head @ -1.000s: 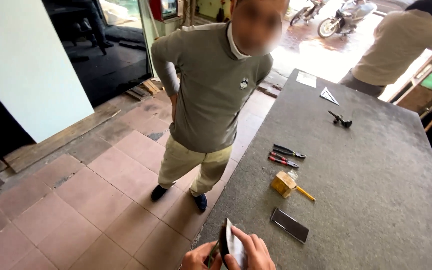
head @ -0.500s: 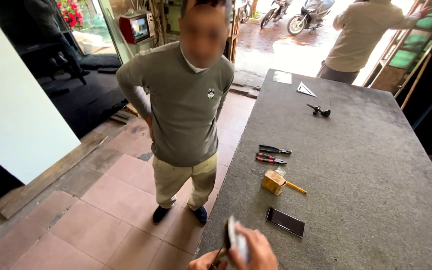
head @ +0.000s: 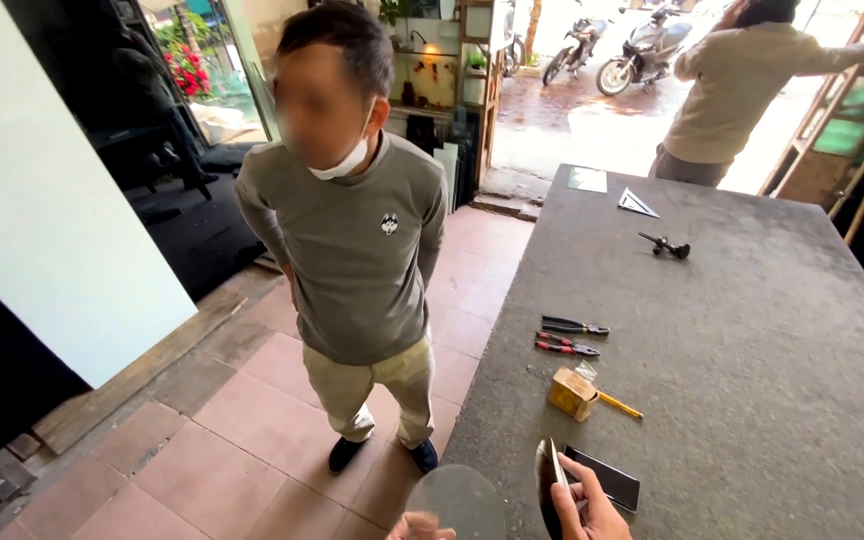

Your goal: Sanding the edges of a circular glass plate using a handheld sanding stone and wiping it clean with a cloth.

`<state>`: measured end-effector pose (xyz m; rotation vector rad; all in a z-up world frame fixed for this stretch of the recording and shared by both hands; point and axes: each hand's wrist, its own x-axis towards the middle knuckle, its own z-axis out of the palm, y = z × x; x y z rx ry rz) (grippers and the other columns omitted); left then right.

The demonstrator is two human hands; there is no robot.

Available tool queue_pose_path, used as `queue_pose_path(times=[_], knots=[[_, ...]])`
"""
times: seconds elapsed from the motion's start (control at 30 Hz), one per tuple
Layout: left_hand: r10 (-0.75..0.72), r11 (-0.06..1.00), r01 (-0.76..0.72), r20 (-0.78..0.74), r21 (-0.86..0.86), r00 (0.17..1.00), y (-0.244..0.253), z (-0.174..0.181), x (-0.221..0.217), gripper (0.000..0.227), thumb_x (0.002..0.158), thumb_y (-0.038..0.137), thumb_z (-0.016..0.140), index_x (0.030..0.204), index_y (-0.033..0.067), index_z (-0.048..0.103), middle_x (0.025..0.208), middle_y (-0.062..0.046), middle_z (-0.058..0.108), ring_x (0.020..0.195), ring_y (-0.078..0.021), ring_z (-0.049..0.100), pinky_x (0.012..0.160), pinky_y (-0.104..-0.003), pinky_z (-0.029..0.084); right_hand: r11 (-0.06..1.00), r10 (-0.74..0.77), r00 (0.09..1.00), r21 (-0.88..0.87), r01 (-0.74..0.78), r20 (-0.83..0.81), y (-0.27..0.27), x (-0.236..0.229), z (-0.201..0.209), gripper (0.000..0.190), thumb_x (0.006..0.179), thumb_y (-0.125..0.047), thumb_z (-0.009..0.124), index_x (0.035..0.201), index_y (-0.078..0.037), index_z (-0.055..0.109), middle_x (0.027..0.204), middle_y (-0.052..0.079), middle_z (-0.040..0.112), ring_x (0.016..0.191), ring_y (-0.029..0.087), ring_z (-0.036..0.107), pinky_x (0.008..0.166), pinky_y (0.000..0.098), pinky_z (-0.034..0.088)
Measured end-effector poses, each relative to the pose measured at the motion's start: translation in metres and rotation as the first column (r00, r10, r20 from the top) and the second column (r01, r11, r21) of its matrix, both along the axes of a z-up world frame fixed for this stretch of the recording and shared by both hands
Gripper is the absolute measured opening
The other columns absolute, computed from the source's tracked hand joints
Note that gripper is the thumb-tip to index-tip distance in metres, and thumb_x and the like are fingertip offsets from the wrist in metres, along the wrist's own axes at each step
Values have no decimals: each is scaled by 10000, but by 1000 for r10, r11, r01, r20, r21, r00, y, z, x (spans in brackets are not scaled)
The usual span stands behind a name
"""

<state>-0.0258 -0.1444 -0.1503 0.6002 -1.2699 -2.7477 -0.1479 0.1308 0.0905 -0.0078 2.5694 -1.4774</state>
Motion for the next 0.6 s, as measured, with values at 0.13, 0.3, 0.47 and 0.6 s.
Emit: queue_pose_path(times=[0.13, 0.3, 0.47, 0.6], knots=[[34, 990, -49, -117, -132, 993, 35, 47, -17, 762, 841, 236, 845, 1542, 140, 560, 1153, -270, 812, 1016, -379, 816, 951, -466, 663, 989, 133, 976, 90, -119, -173, -16, 15, 22, 456, 911, -441, 705, 1352, -460, 818, 949, -119, 809, 824, 67, 689, 795, 224, 512], [382, 829, -254, 173, -497, 908, 104, 207, 32, 586, 854, 35, 741, 1415, 172, 837, 897, -77, 869, 739, -161, 872, 495, -331, 701, 915, 401, 871, 165, -368, -283, -21, 47, 46, 468, 974, -442, 627, 1414, -314, 721, 1390, -76, 806, 1273, 174, 730, 998, 348, 535], [375, 758, -181, 192, -627, 907, 106, 241, 44, 542, 878, 99, 771, 1377, 280, 878, 860, 7, 853, 746, -88, 833, 658, -257, 638, 876, 477, 843, 205, -436, -248, -35, 59, 50, 525, 973, -530, 621, 1475, -386, 677, 1304, -56, 789, 1196, 208, 723, 941, 390, 553], [400, 702, -217, 123, -679, 908, 105, 220, 44, 564, 840, 109, 788, 1356, 313, 890, 781, 64, 800, 712, -60, 796, 671, -234, 598, 863, 499, 831, 233, -449, -245, -39, 63, 42, 529, 961, -534, 642, 1477, -418, 670, 1172, -57, 766, 1089, 194, 724, 889, 376, 568]])
